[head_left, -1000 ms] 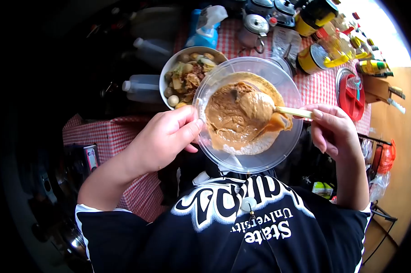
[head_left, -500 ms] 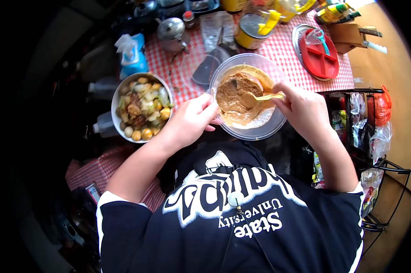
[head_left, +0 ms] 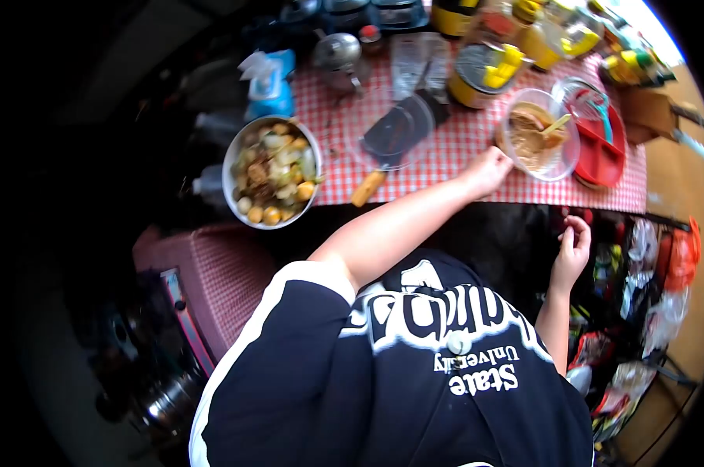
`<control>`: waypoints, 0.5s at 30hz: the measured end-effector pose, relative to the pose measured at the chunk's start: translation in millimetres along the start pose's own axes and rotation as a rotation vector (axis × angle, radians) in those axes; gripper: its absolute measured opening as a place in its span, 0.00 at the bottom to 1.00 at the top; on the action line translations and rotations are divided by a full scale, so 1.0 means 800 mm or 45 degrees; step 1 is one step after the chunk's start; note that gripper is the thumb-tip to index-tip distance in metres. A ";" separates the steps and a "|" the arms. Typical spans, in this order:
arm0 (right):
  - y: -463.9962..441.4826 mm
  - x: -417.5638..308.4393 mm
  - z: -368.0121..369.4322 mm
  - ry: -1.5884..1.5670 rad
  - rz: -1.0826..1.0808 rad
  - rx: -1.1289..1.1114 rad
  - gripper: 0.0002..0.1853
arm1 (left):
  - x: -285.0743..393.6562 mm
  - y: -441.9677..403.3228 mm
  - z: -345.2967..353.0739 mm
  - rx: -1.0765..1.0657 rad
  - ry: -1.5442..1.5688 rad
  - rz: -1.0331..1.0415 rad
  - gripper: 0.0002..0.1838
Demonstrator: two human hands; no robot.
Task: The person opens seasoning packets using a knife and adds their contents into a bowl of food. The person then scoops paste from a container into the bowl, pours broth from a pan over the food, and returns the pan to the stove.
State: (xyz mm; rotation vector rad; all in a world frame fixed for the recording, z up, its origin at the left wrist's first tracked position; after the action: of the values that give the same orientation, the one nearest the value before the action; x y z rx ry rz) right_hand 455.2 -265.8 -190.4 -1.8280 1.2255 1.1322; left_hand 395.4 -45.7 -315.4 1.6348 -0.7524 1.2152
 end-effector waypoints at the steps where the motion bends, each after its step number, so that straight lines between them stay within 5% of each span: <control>1: 0.009 0.004 0.028 0.034 -0.026 -0.119 0.07 | 0.009 0.030 -0.013 -0.068 0.029 -0.070 0.16; 3: 0.032 0.017 0.078 0.062 0.001 -0.306 0.07 | 0.026 0.104 -0.049 -0.125 -0.032 -0.007 0.16; 4: 0.041 0.009 0.108 0.110 -0.028 -0.407 0.07 | 0.042 0.142 -0.081 -0.018 -0.219 0.241 0.16; 7: 0.052 -0.005 0.204 0.127 -0.033 -0.740 0.07 | 0.010 0.248 -0.160 0.088 -0.082 -0.078 0.11; 10: 0.085 -0.056 0.285 0.281 -0.294 -0.969 0.07 | -0.047 0.365 -0.240 0.541 0.128 -0.282 0.10; 15: 0.158 -0.149 0.428 0.145 -0.464 -1.130 0.12 | -0.066 0.495 -0.335 1.115 0.013 -0.200 0.09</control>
State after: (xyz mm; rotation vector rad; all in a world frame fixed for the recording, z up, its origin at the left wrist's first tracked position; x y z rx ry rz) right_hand 213.1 29.0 -229.9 -2.6422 0.3840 1.4904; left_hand -66.3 50.2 -219.8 2.3187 -0.0399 1.5407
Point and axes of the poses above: each hand's wrist, its own y-axis away from the middle knuckle, its own z-axis out of the palm, x = y × z, the point moved 10 cm from there along -y, towards the middle knuckle, and after that the axes turned 1 degree about -y, right-handed, at the moved point
